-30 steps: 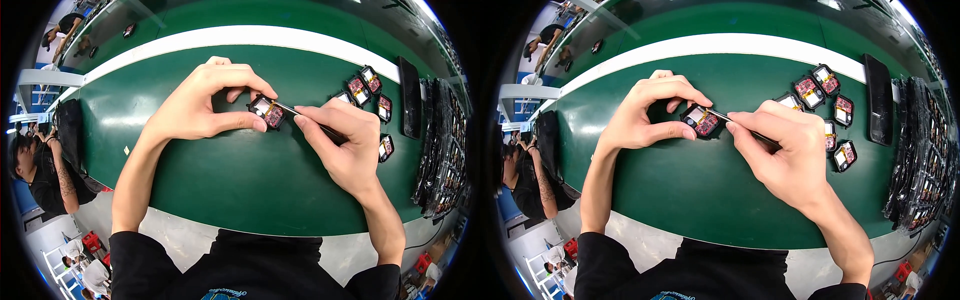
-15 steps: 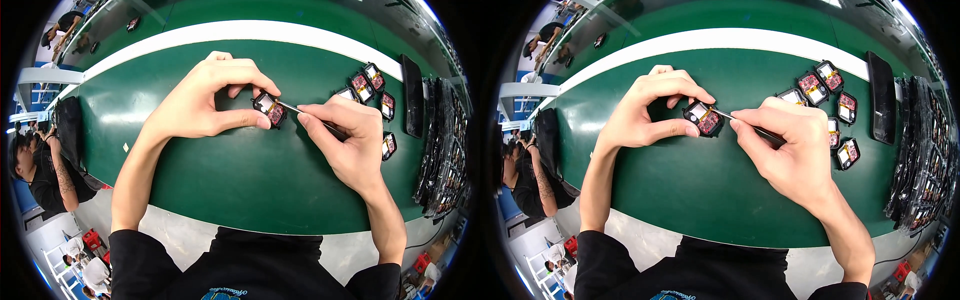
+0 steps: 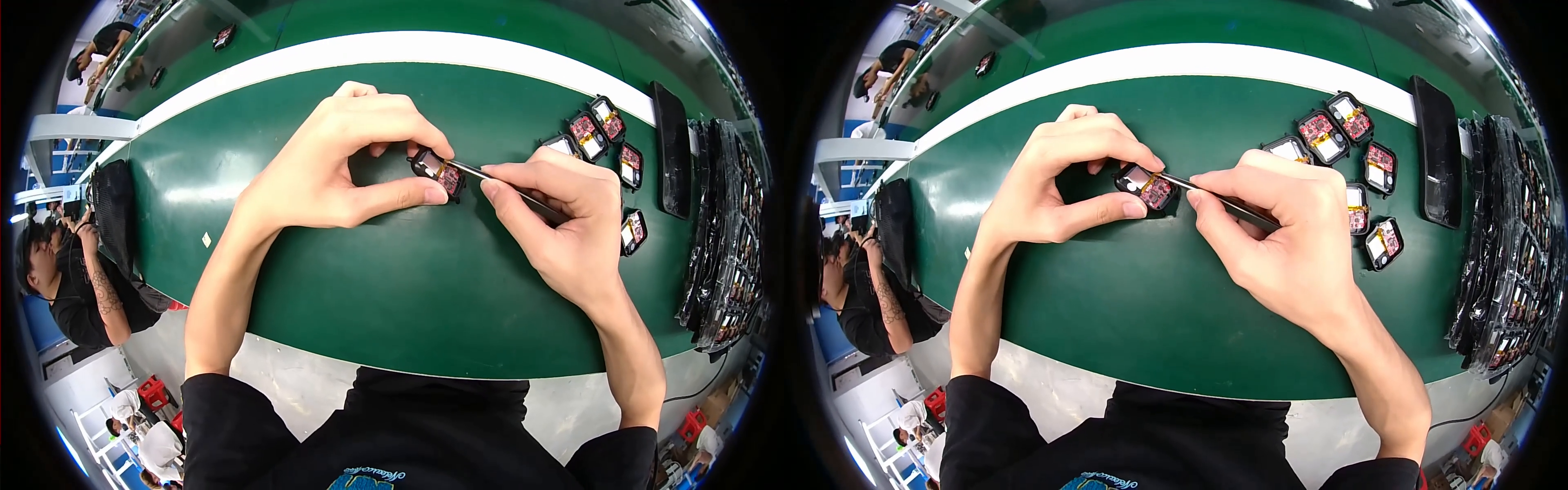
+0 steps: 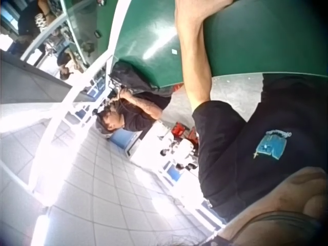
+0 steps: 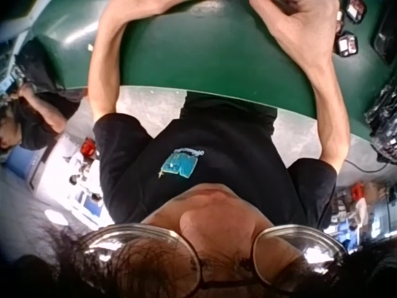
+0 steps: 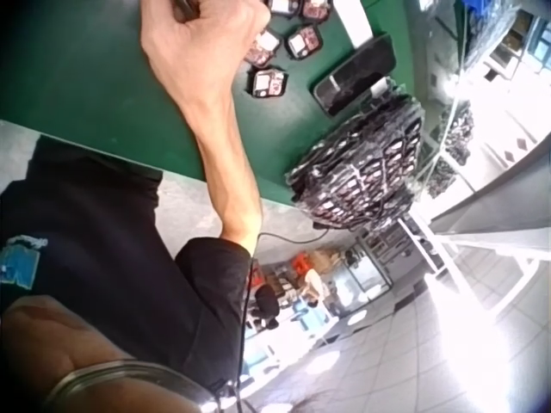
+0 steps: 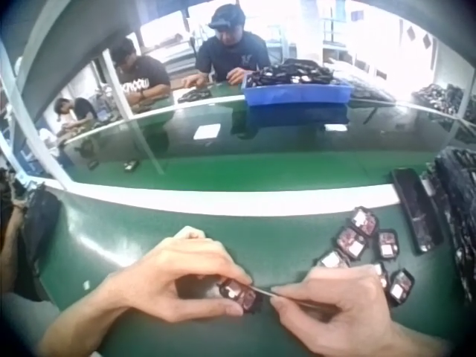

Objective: Use tweezers to carefully attach small electronic components to a watch-like device housing on an assembly line.

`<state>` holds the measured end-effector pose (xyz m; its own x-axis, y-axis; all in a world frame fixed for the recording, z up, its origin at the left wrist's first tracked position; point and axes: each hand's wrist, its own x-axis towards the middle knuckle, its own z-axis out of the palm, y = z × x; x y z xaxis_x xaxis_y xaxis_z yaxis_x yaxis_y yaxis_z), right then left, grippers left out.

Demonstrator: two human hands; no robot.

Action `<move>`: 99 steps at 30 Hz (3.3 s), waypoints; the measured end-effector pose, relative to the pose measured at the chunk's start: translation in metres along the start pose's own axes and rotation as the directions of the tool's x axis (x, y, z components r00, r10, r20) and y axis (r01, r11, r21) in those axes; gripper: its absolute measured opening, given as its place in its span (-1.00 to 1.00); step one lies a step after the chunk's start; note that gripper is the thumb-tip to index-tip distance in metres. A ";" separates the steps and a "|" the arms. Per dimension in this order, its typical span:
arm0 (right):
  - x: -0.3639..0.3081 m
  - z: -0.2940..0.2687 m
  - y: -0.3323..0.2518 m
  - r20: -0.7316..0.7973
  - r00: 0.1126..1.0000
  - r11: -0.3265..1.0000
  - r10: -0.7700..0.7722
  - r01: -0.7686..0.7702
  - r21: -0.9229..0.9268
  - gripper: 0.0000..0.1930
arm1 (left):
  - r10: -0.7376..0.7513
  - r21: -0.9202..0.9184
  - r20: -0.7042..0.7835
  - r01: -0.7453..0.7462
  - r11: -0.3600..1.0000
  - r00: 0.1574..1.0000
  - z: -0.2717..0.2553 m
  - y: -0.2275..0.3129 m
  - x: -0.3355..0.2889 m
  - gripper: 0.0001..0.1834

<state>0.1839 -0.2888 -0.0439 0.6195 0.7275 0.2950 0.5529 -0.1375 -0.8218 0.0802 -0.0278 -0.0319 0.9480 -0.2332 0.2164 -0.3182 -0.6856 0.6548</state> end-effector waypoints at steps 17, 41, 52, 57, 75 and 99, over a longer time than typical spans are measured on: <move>-0.004 0.005 0.003 -0.022 0.985 0.983 -0.170 0.168 -0.071 -0.81 | -0.038 -0.011 0.009 0.038 0.999 0.999 0.000 0.001 0.000 -0.57; -0.006 0.004 0.002 -0.040 0.991 0.989 -0.128 0.125 -0.075 -0.89 | -0.074 -0.025 -0.014 0.073 0.997 0.997 0.001 0.005 0.000 -0.54; -0.006 0.002 0.002 -0.071 0.977 0.979 -0.199 0.194 -0.069 -0.82 | -0.076 -0.025 -0.001 0.076 0.997 0.997 0.001 0.004 0.001 -0.49; -0.005 0.002 -0.002 -0.170 0.962 0.976 -0.213 0.218 0.012 -0.83 | -0.052 0.000 0.009 0.052 0.999 0.999 0.002 0.007 0.000 -0.43; -0.008 0.004 -0.014 -0.276 0.927 0.954 -0.253 0.286 0.086 -0.82 | -0.122 0.078 -0.014 0.123 0.989 0.992 0.004 0.017 0.001 -0.47; -0.010 -0.003 -0.015 -0.320 0.925 0.973 -0.204 0.228 0.040 -0.85 | -0.233 -0.362 -0.331 0.106 0.926 0.914 0.013 -0.026 0.089 -0.43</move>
<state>0.1714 -0.2961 -0.0325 0.6387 0.4861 0.5965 0.6568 0.0594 -0.7517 0.1733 -0.0398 -0.0391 0.9425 0.1750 0.2848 -0.1931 -0.4102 0.8913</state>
